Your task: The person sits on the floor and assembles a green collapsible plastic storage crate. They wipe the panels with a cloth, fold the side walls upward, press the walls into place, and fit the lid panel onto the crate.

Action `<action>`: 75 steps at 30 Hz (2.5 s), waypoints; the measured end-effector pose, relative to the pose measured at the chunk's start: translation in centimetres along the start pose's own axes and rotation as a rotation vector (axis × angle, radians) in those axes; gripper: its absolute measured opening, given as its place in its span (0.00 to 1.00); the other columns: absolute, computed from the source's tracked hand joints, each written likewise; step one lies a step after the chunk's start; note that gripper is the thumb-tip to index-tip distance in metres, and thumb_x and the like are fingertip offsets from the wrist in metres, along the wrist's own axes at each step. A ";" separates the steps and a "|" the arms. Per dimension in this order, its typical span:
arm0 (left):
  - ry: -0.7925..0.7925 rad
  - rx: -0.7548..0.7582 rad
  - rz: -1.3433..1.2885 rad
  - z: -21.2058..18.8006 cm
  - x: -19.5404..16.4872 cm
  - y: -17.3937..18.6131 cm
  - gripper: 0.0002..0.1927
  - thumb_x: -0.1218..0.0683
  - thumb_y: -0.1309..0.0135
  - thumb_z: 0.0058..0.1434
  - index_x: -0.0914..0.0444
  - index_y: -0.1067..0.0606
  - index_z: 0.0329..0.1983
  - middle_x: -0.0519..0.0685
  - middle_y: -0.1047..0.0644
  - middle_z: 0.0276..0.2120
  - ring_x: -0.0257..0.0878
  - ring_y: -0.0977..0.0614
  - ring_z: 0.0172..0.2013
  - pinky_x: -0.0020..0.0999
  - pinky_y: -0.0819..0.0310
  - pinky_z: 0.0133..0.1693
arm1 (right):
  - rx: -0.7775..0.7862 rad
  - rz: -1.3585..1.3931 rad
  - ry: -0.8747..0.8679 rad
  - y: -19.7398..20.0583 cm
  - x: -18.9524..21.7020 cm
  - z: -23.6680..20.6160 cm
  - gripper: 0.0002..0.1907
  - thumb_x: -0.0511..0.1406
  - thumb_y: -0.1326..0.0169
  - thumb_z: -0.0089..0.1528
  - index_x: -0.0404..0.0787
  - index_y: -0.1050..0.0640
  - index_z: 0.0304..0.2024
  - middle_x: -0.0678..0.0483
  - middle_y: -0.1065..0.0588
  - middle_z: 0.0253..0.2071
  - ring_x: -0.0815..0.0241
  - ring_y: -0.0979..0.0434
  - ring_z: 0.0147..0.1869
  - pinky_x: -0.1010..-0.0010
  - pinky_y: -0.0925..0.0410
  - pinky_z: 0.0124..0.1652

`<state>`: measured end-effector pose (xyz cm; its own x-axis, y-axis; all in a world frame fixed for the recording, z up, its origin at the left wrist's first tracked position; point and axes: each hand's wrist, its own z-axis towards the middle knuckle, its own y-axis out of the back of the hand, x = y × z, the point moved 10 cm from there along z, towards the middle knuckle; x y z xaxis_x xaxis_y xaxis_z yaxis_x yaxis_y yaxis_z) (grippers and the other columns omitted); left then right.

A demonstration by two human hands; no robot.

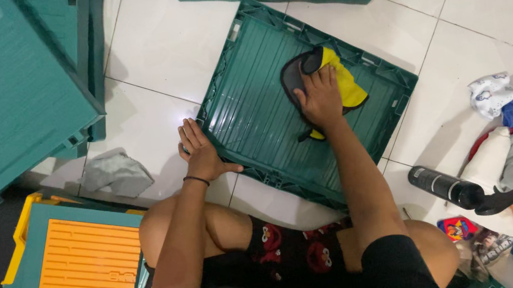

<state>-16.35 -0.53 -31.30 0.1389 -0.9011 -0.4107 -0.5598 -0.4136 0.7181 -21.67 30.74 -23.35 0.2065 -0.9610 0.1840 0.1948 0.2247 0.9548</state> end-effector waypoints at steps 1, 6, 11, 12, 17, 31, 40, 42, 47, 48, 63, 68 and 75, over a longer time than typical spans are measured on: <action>0.000 -0.005 0.001 0.0 -0.1 0.1 0.98 0.33 0.19 0.18 0.74 0.79 0.71 0.69 0.74 0.75 0.64 0.73 0.74 0.64 0.73 0.69 | 0.006 -0.002 -0.004 -0.2 0.5 -0.2 0.32 0.46 0.45 0.65 0.33 0.29 0.65 0.36 0.30 0.60 0.30 0.38 0.68 0.40 0.49 0.70; 0.020 0.005 0.022 -0.2 -0.2 0.3 0.97 0.33 0.20 0.17 0.73 0.77 0.72 0.68 0.72 0.75 0.65 0.72 0.75 0.66 0.69 0.68 | 0.203 0.138 0.099 -2.3 9.1 -4.1 0.27 0.47 0.43 0.60 0.34 0.24 0.54 0.38 0.29 0.58 0.31 0.39 0.69 0.41 0.50 0.70; 0.004 -0.020 0.034 -0.1 -0.4 0.4 0.97 0.33 0.20 0.18 0.73 0.76 0.73 0.68 0.72 0.75 0.65 0.71 0.74 0.68 0.68 0.68 | 0.287 0.236 0.450 -2.5 16.3 -7.1 0.23 0.46 0.44 0.61 0.37 0.22 0.52 0.45 0.27 0.55 0.43 0.36 0.70 0.49 0.48 0.71; 0.011 -0.015 0.041 0.0 -0.1 0.1 0.97 0.32 0.20 0.18 0.73 0.76 0.73 0.68 0.71 0.75 0.65 0.71 0.75 0.68 0.68 0.68 | 0.300 0.239 0.452 -2.8 16.5 -6.9 0.23 0.46 0.44 0.61 0.38 0.22 0.52 0.46 0.26 0.55 0.44 0.35 0.69 0.49 0.48 0.71; -0.001 -0.059 0.043 0.8 1.0 -1.2 0.96 0.33 0.20 0.18 0.73 0.74 0.73 0.67 0.70 0.76 0.65 0.70 0.75 0.69 0.67 0.68 | 0.488 0.387 0.402 -6.0 18.9 -5.5 0.18 0.44 0.50 0.68 0.38 0.24 0.53 0.45 0.26 0.57 0.43 0.35 0.70 0.50 0.48 0.72; 0.010 -0.002 0.011 0.0 -0.1 0.7 0.98 0.34 0.19 0.18 0.72 0.79 0.72 0.67 0.74 0.75 0.63 0.73 0.75 0.62 0.72 0.69 | 0.689 0.573 0.272 -1.7 9.6 -17.4 0.35 0.39 0.54 0.68 0.29 0.47 0.72 0.32 0.33 0.65 0.30 0.39 0.72 0.46 0.48 0.71; 0.006 -0.006 0.029 0.1 0.1 1.1 0.98 0.33 0.19 0.18 0.72 0.78 0.72 0.66 0.74 0.76 0.62 0.74 0.75 0.63 0.72 0.69 | 0.865 0.337 0.343 3.6 2.4 -26.8 0.34 0.42 0.54 0.65 0.30 0.42 0.69 0.34 0.36 0.67 0.31 0.40 0.72 0.49 0.50 0.71; 0.003 -0.016 0.024 0.2 0.2 1.2 0.97 0.33 0.19 0.17 0.72 0.77 0.73 0.66 0.74 0.76 0.61 0.74 0.75 0.63 0.71 0.69 | 0.876 0.296 0.390 3.2 2.7 -27.0 0.34 0.43 0.54 0.65 0.31 0.41 0.69 0.34 0.36 0.68 0.31 0.41 0.72 0.49 0.51 0.70; -0.030 -0.020 0.028 0.0 -0.1 1.5 0.97 0.33 0.20 0.18 0.74 0.77 0.73 0.68 0.74 0.75 0.62 0.74 0.75 0.66 0.71 0.69 | 0.861 0.265 0.399 0.6 7.1 -23.3 0.36 0.47 0.53 0.65 0.35 0.40 0.70 0.37 0.38 0.68 0.29 0.45 0.71 0.43 0.57 0.69; -0.033 -0.023 0.037 0.0 -0.1 1.6 0.97 0.33 0.20 0.19 0.74 0.77 0.72 0.68 0.73 0.75 0.63 0.73 0.75 0.66 0.71 0.69 | 0.898 0.294 0.362 -0.4 8.3 -22.4 0.35 0.47 0.53 0.65 0.35 0.40 0.70 0.39 0.37 0.67 0.36 0.42 0.73 0.44 0.58 0.72; 0.022 -0.007 0.051 0.2 1.3 2.6 0.98 0.35 0.19 0.16 0.72 0.78 0.73 0.67 0.73 0.76 0.60 0.74 0.75 0.64 0.71 0.69 | 0.685 0.727 0.255 -0.9 12.7 -18.2 0.28 0.38 0.55 0.65 0.43 0.34 0.69 0.43 0.30 0.65 0.43 0.35 0.73 0.40 0.60 0.75; 0.008 -0.029 0.015 0.1 1.6 2.8 0.98 0.36 0.19 0.16 0.71 0.78 0.73 0.65 0.74 0.76 0.59 0.74 0.76 0.63 0.72 0.70 | 0.652 0.633 0.365 2.0 10.8 -21.2 0.28 0.34 0.51 0.66 0.40 0.32 0.69 0.39 0.30 0.66 0.40 0.36 0.72 0.42 0.53 0.70; 0.002 -0.041 0.033 0.0 0.8 3.4 0.97 0.35 0.19 0.18 0.72 0.77 0.73 0.67 0.73 0.76 0.61 0.74 0.75 0.65 0.75 0.69 | 0.938 0.441 0.020 4.2 5.2 -25.4 0.24 0.34 0.46 0.61 0.48 0.22 0.61 0.48 0.24 0.53 0.47 0.29 0.64 0.57 0.36 0.67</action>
<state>-18.17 -2.68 -29.20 0.1231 -0.9146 -0.3852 -0.5303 -0.3887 0.7535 4.56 30.79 -24.31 0.0959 -0.8188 0.5660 -0.7256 0.3317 0.6029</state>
